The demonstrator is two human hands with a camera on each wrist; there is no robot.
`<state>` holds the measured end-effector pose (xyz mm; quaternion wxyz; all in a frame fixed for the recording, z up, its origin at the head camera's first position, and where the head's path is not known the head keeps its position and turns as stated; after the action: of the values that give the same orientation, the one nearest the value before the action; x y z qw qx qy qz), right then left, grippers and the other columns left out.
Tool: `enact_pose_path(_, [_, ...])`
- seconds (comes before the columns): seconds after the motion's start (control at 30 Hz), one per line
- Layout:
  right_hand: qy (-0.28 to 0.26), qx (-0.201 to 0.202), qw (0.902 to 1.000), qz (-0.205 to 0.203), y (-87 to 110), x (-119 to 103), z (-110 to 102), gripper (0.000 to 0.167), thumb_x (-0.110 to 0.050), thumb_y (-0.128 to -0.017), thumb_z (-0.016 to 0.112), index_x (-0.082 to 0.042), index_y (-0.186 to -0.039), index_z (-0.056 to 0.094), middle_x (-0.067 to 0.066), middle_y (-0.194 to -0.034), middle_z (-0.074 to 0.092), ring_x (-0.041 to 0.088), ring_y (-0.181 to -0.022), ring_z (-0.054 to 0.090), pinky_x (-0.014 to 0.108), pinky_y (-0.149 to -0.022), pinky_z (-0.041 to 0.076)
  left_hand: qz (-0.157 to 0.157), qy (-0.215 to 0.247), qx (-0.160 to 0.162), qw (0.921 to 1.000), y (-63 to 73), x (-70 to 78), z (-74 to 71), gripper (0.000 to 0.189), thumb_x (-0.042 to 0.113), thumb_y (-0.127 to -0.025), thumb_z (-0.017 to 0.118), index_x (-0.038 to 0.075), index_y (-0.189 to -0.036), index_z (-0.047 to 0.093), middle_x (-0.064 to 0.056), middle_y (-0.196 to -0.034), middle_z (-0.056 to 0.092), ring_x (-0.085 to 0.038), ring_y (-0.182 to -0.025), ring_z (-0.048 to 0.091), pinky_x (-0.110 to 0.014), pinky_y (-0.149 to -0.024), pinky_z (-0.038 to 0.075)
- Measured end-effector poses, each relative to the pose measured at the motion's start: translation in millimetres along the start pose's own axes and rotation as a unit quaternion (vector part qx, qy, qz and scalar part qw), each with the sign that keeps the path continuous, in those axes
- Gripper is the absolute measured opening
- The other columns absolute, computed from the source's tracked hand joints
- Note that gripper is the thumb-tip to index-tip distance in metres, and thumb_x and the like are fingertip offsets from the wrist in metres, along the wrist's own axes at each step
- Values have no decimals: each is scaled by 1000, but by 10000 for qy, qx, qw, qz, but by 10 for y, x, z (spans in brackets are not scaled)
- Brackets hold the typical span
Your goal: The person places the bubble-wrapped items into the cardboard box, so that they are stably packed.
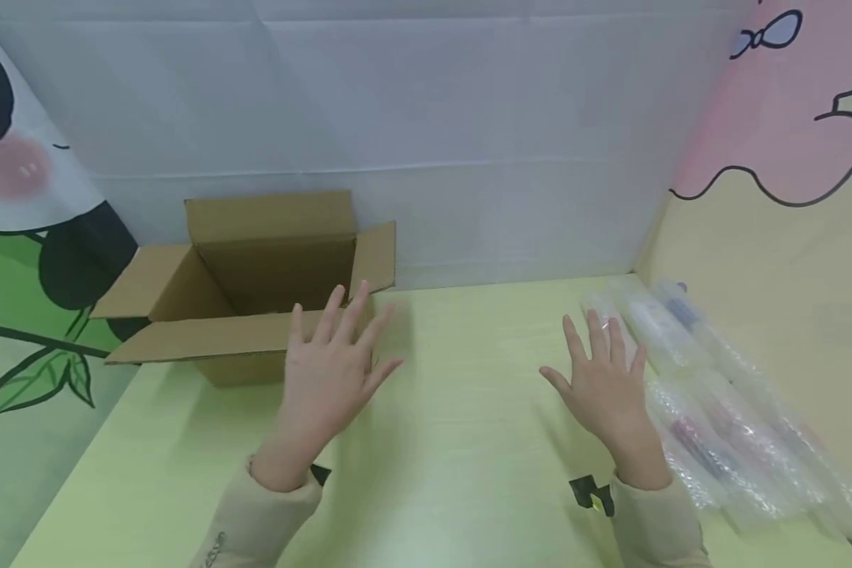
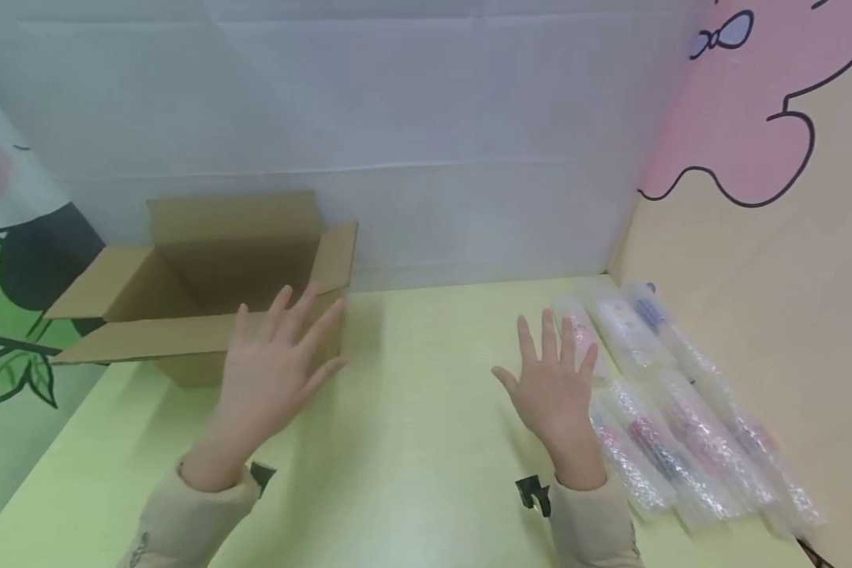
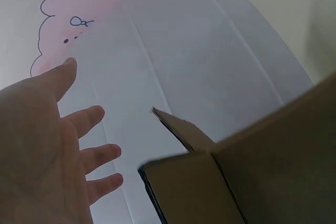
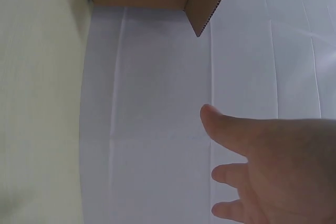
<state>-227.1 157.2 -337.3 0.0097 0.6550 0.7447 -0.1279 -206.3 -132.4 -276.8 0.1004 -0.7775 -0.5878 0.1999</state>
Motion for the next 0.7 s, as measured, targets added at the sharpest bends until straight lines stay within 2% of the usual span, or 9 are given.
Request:
enact_pose_path(0.03, [-20,-16,10000,5,4,0,6,77,-50,-96,50,-9,-154,21,27,-159,12,52,-145,7,79,-106,9,-33,23,-56,10000,24,-85,20,68,65,-94,42,35,-153,26,-4,-163,21,-30,-149,22,-67,-115,17])
enact_pose_path(0.23, [-65,-68,10000,-20,22,-15,42,77,-48,-95,52,-8,-154,23,28,-158,12,52,-144,9,80,-105,9,-287,223,-169,9992,153,-547,145,67,63,-94,42,34,-153,25,-7,-161,25,-34,-148,23,-70,-113,15])
enact_pose_path(0.27, [-65,-79,9999,-24,23,-16,51,77,-48,-95,52,-8,-153,23,28,-158,12,53,-144,9,80,-105,9,-325,262,-205,9989,167,-611,157,68,57,-93,48,34,-153,26,-7,-161,26,-34,-148,23,-70,-113,15])
enact_pose_path(0.3, [-73,-92,9999,-23,23,-17,58,76,-48,-95,52,-8,-153,23,28,-158,12,53,-144,9,80,-105,9,-356,306,-255,9986,180,-673,168,67,57,-94,47,33,-153,26,-7,-161,26,-35,-147,23,-70,-113,15])
enact_pose_path(0.53, [-75,-172,9998,11,34,16,74,75,-48,-96,51,-6,-153,24,29,-158,11,53,-144,8,79,-106,8,-462,605,-631,9951,247,-1092,159,64,53,-98,44,32,-154,22,-9,-161,23,-37,-146,23,-71,-112,13])
enact_pose_path(0.7, [-32,-112,9999,-38,49,42,81,75,-48,-95,53,-5,-152,27,30,-157,14,53,-143,10,80,-104,10,-525,699,-756,9933,314,-1463,105,65,52,-100,41,30,-156,17,-13,-161,22,-41,-144,23,-75,-107,14])
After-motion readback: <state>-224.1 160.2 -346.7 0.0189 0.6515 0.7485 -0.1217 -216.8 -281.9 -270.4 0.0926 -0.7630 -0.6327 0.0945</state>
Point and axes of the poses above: each hand's wrist, its own y-axis away from the middle knuckle, its own z-axis out of the palm, x = y × z, the point moved 8 cm from there along -y, towards the middle knuckle
